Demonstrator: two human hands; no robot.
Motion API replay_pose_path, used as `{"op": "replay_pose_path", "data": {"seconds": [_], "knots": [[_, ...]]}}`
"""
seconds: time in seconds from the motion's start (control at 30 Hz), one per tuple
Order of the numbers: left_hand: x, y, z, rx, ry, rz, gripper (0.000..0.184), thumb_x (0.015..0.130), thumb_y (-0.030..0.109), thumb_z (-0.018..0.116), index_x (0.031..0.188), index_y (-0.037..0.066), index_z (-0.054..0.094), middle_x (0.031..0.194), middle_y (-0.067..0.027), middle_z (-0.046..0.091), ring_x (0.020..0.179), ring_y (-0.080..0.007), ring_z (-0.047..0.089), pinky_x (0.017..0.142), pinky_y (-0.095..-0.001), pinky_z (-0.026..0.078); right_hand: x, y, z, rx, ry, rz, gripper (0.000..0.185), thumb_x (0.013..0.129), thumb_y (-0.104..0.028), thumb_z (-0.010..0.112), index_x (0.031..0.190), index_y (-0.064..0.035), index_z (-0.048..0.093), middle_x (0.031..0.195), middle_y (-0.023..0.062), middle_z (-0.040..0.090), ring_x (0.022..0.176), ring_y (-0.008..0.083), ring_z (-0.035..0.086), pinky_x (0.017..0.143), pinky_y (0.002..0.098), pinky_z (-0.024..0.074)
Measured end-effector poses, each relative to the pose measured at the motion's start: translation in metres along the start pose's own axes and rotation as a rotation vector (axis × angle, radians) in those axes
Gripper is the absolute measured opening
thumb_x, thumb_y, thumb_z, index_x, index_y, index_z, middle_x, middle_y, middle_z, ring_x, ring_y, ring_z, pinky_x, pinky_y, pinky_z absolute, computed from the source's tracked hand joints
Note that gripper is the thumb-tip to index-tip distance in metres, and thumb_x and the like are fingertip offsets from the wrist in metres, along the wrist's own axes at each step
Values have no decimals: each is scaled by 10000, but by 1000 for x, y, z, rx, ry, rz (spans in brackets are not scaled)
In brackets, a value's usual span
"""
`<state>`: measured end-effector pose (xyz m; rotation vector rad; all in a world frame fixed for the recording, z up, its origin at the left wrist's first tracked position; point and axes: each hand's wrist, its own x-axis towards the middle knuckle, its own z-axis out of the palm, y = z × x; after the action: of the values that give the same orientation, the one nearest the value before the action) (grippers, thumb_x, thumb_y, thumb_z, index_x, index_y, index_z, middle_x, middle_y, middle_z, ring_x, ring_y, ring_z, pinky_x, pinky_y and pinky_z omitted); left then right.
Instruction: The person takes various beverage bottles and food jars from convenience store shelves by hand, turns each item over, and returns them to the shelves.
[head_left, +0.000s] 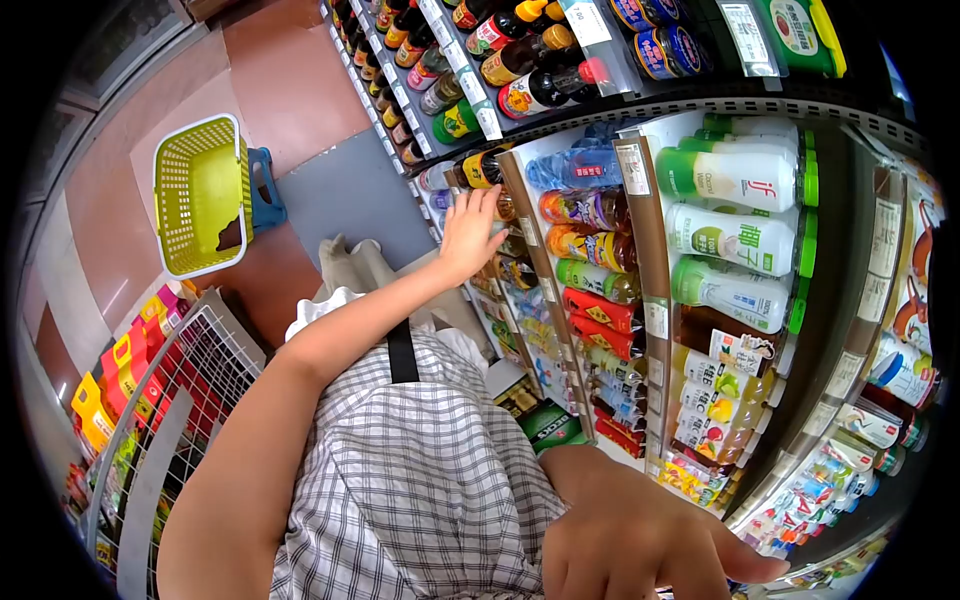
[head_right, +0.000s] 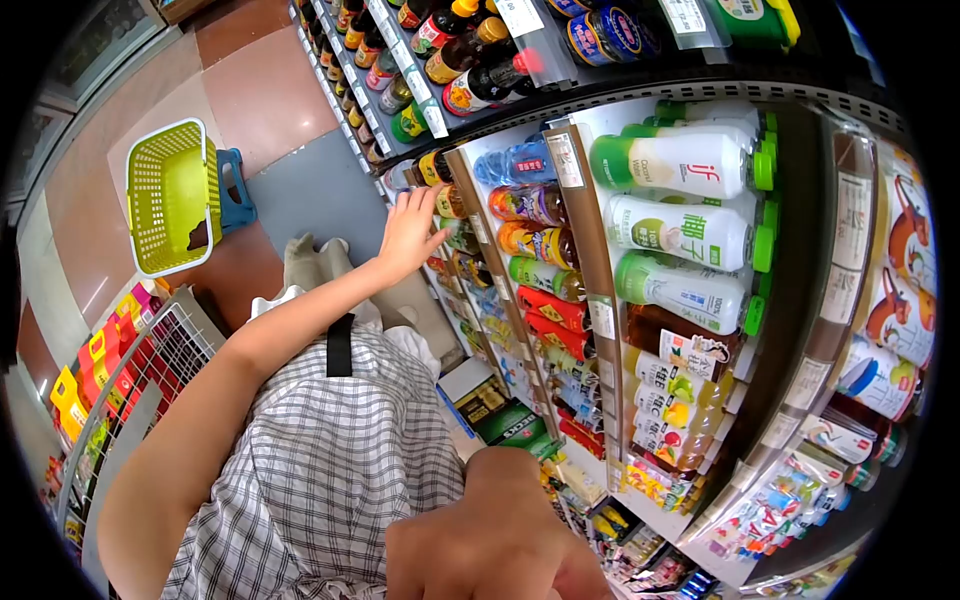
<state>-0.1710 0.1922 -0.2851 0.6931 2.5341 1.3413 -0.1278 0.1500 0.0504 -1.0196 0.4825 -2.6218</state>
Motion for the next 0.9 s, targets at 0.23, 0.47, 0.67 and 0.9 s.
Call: {"op": "replay_pose_path", "data": {"seconds": [0.23, 0.47, 0.67, 0.9], "knots": [[-10, -4, -12, 34, -65, 35, 712, 776, 234, 730, 1379, 44, 404, 1216, -135, 517, 1093, -334, 478, 907, -445, 426, -4, -3, 6, 92, -163, 49, 709, 861, -508, 614, 1270, 66, 542, 985, 180, 615, 751, 264, 625, 596, 307, 487], [-15, -10, -26, 86, -20, 92, 701, 765, 231, 743, 1361, 53, 419, 1158, -134, 519, 1040, -341, 490, 847, -439, 437, -38, 29, 62, 251, -152, -86, 752, 883, -405, 656, 1306, 170, 420, 1198, 289, 593, 954, 340, 671, 762, 356, 568], [-22, -3, -34, 107, -16, 126, 694, 753, 217, 754, 1347, 56, 433, 1149, -131, 525, 1026, -353, 492, 833, -443, 446, -13, -2, 76, 222, -396, -47, 642, 898, -216, 611, 1273, 135, 227, 1146, 297, 476, 915, 335, 582, 733, 376, 543], [-40, 11, -41, 145, -108, 221, 695, 759, 220, 744, 1346, 43, 419, 1175, -168, 529, 1062, -374, 498, 847, -482, 459, -31, -16, 150, -2033, 390, -162, 364, 835, -142, 653, 956, 17, 349, 854, 143, 459, 675, 238, 461, 569, 348, 429]]}}
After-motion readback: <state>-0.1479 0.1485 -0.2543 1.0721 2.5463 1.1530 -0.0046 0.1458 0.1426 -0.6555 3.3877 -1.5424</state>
